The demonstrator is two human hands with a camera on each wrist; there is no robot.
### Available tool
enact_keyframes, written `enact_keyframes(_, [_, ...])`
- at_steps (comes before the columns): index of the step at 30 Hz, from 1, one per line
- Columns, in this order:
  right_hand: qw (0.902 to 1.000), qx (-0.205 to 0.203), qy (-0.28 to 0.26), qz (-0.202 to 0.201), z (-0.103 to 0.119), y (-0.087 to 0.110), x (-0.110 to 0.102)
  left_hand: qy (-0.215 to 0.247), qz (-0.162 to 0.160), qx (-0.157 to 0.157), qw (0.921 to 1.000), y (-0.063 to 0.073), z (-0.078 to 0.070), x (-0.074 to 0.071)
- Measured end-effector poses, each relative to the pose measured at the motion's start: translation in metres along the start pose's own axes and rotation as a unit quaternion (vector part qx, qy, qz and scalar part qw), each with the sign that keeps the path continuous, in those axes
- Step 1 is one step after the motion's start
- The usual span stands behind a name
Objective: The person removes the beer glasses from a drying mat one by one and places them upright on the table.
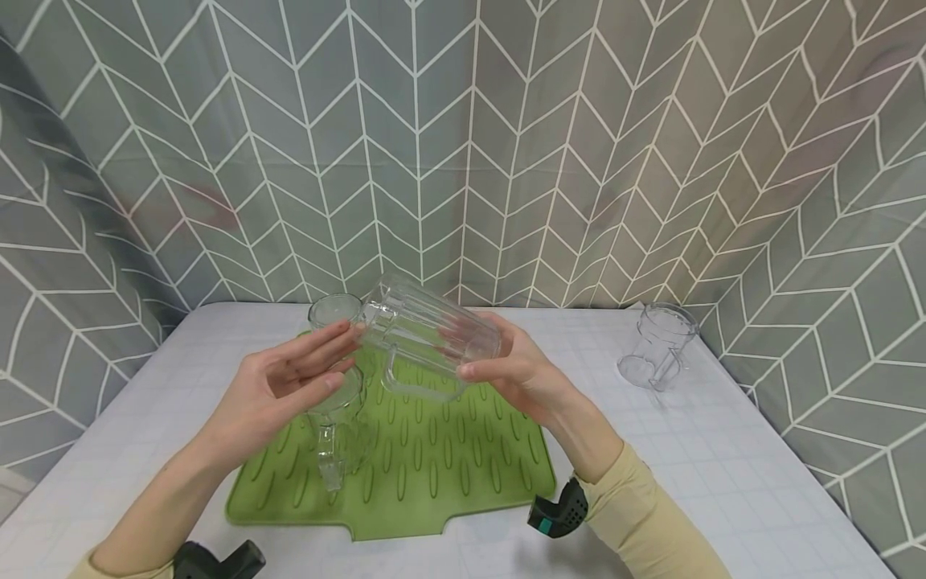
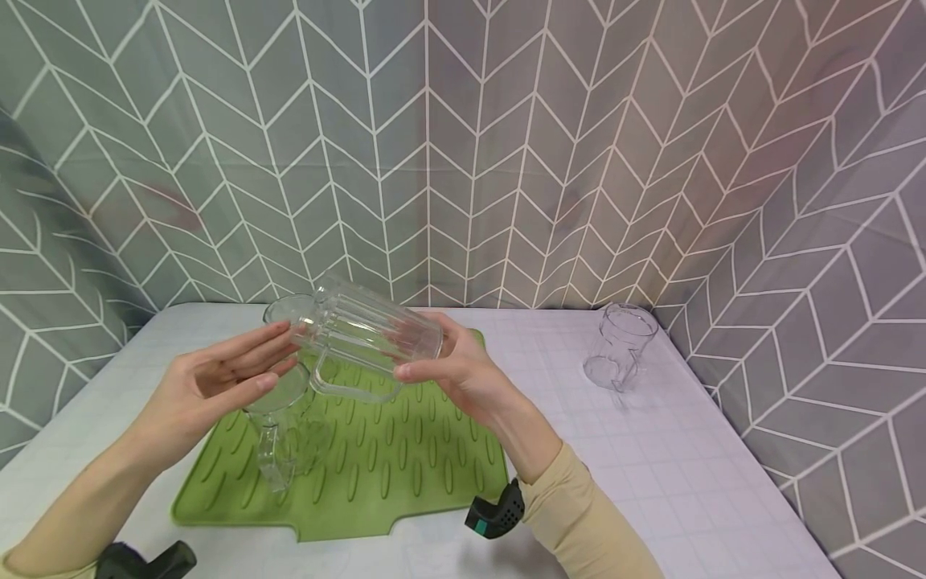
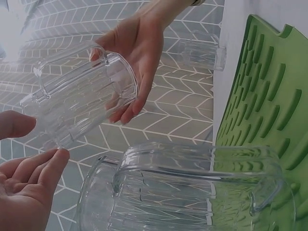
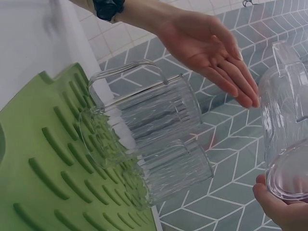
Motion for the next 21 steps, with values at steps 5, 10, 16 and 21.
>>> enact_keyframes(5, [0.9999, 0.007, -0.005, 0.008, -0.004, -0.001, 0.002, -0.007, 0.001, 0.0, 1.0, 0.0, 0.002, -0.002])
enact_keyframes(10, [0.9997, 0.022, 0.002, 0.013, -0.008, -0.002, 0.003, -0.002, 0.005, 0.007, 1.0, -0.001, 0.002, -0.002])
enact_keyframes(16, [0.999, 0.037, 0.023, 0.013, -0.014, -0.003, 0.005, 0.012, 0.012, 0.022, 0.9996, 0.0, 0.0, -0.001])
enact_keyframes(21, [0.9982, 0.041, 0.041, 0.017, -0.019, -0.005, 0.007, 0.01, 0.02, 0.029, 0.9993, 0.0, -0.001, 0.002])
Point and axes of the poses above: each hand's wrist, its own y-axis away from the middle knuckle, its own x-axis out of the palm, z = x × y, the point moved 8 cm from there along -y, towards the middle knuckle, and after that the axes turned 3 degrees about y, right-handed, at the moved point
